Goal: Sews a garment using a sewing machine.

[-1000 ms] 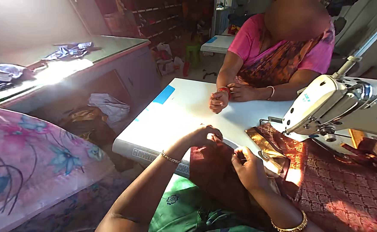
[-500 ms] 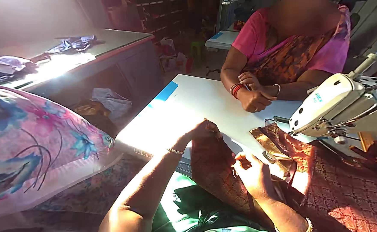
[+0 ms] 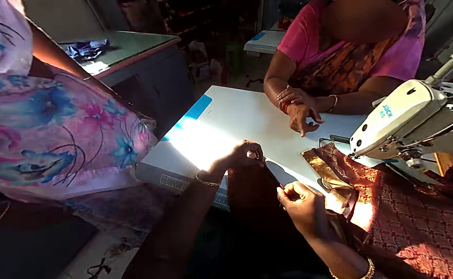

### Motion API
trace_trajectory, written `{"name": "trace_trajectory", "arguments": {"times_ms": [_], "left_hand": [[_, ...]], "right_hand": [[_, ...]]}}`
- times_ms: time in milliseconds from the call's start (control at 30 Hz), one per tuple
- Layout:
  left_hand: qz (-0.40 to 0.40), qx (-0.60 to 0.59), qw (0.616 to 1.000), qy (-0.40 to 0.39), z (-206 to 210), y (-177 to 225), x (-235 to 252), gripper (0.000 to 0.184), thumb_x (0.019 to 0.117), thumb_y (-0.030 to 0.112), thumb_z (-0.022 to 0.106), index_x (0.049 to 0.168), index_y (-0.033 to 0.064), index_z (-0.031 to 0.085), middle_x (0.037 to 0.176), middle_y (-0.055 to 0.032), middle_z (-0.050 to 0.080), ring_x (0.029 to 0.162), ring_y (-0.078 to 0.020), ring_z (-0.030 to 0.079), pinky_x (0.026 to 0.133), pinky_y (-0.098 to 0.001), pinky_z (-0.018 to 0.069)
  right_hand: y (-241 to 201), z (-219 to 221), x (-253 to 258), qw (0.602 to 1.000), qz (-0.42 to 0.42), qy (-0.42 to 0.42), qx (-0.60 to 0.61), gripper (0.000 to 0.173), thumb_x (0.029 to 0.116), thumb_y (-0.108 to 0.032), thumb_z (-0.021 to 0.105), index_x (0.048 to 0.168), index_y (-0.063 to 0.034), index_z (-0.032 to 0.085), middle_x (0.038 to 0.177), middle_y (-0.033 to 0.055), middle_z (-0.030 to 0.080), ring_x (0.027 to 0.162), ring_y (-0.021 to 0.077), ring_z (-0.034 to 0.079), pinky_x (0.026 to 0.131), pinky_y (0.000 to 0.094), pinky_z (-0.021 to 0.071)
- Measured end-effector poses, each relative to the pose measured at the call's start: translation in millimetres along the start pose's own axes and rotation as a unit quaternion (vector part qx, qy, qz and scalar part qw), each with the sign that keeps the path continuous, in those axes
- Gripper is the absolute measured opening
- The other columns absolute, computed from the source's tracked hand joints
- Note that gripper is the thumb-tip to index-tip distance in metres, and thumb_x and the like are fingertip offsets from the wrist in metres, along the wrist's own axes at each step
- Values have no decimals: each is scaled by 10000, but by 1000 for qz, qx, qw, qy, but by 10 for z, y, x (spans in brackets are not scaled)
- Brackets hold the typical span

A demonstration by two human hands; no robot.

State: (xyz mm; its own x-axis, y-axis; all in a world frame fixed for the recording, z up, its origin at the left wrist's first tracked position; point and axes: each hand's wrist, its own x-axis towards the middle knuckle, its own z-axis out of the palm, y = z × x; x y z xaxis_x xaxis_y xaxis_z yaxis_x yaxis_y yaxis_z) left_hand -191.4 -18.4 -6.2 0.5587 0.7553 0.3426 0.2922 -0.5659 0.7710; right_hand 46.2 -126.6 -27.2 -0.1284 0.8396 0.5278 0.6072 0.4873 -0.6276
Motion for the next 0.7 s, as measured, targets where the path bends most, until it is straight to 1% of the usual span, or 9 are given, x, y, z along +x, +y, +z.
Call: {"name": "trace_trajectory", "arguments": {"times_ms": [67,100,167,233,367,500,600,667,700], "left_hand": [[8,-1,1000,-2,-13,50,2,197,824,-3,749,1008,-56,699,889,-54,727,866,-42,663,867,-251,535],[14,0,1000,-1,-13,48,0,229,835,-16,735,1058,-68,720,918,-75,743,891,-52,673,897,-258,536],[26,2,1000,-6,-15,-1,-3,178,854,-22,727,1025,-50,765,952,-98,744,947,-81,665,935,-268,511],[54,-13,998,-10,-12,-75,2,95,853,-31,724,924,-27,787,910,-95,746,949,-101,669,935,-279,511],[43,-1,999,-10,-32,-26,-10,91,848,-42,721,887,-3,794,948,-103,742,997,-138,668,962,-307,508],[39,38,999,7,-34,40,-46,81,842,-34,719,857,2,790,1003,-127,730,1077,-206,653,997,-368,496],[37,136,990,-1,-70,190,-80,71,857,-33,734,852,9,791,1005,-135,746,1132,-284,656,1037,-462,477],[46,199,979,-6,-71,247,-135,117,873,-31,705,859,38,799,1017,-117,755,1167,-308,647,1055,-538,434],[50,223,973,-3,-55,272,-175,136,883,-29,692,859,48,801,1014,-109,760,1165,-307,652,1062,-542,426]], "right_hand": [[-22,-21,0,1000,13,-10,0,136,839,-162,767,818,-64,674,711,36,662,599,136,641,555,344,548],[-29,-39,1,1000,12,-17,-2,140,850,-164,765,890,-53,689,732,44,677,603,140,651,560,345,560],[-17,-56,-2,1000,6,-31,2,210,879,-169,733,1038,-32,725,791,60,710,634,151,672,593,358,581],[-32,-74,0,999,9,-44,8,242,891,-163,732,1083,-16,750,813,78,719,659,161,675,627,367,588],[-118,-113,8,999,2,-52,-7,147,875,-170,751,972,-65,786,808,55,702,671,145,666,624,343,583],[-191,-100,-19,997,-34,-62,-32,126,846,-108,738,955,-72,790,867,71,697,762,189,689,664,382,596],[-196,-14,-89,991,-87,-65,-73,128,826,-93,715,926,-69,791,846,79,685,785,228,690,664,387,594],[-207,34,-135,985,-124,-71,-99,119,812,-77,697,888,-74,788,832,89,668,795,262,682,659,407,587],[-223,48,-155,981,-138,-77,-108,107,806,-58,699,874,-69,781,839,103,660,805,286,676,666,429,584]]}}
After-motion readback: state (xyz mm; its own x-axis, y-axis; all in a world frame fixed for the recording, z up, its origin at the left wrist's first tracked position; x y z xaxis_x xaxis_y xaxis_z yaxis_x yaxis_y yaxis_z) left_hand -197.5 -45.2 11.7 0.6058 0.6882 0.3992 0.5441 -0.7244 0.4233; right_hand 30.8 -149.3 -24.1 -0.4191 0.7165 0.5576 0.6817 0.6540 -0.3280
